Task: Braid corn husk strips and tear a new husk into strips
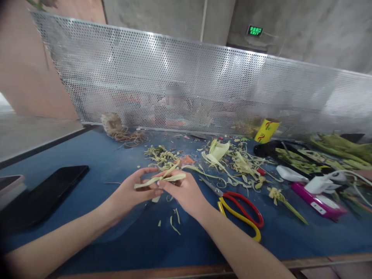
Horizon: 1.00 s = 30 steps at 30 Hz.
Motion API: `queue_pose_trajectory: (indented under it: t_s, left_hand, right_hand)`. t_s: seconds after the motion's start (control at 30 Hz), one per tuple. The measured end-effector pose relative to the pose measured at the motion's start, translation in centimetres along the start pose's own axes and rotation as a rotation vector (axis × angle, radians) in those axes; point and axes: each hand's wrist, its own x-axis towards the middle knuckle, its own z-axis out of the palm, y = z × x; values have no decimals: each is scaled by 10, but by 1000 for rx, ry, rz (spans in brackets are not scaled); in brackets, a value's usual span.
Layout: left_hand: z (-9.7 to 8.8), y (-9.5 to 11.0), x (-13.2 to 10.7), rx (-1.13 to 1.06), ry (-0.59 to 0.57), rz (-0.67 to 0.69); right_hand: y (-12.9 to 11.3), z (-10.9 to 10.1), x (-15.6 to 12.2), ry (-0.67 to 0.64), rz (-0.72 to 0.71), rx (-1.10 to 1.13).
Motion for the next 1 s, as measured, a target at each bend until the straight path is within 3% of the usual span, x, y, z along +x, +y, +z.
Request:
queue_pose_trajectory:
  t_s: [0.23,0.43,0.7,1.0]
  left_hand:
    - [-6,3,-3,35,-124,-81]
    - [-11,1,0,-7,-138,-16]
    - [-7,-1,1,-164,-189,-16]
    - [-5,-5,2,8,-183,18]
  right_hand:
    - [-2,-3,3,58,4,-39]
    - [-3,-10,3,-33,32,-137]
    - [-7,-6,1,7,-76,-154]
    - [1,-1,1,85,-96,-39]
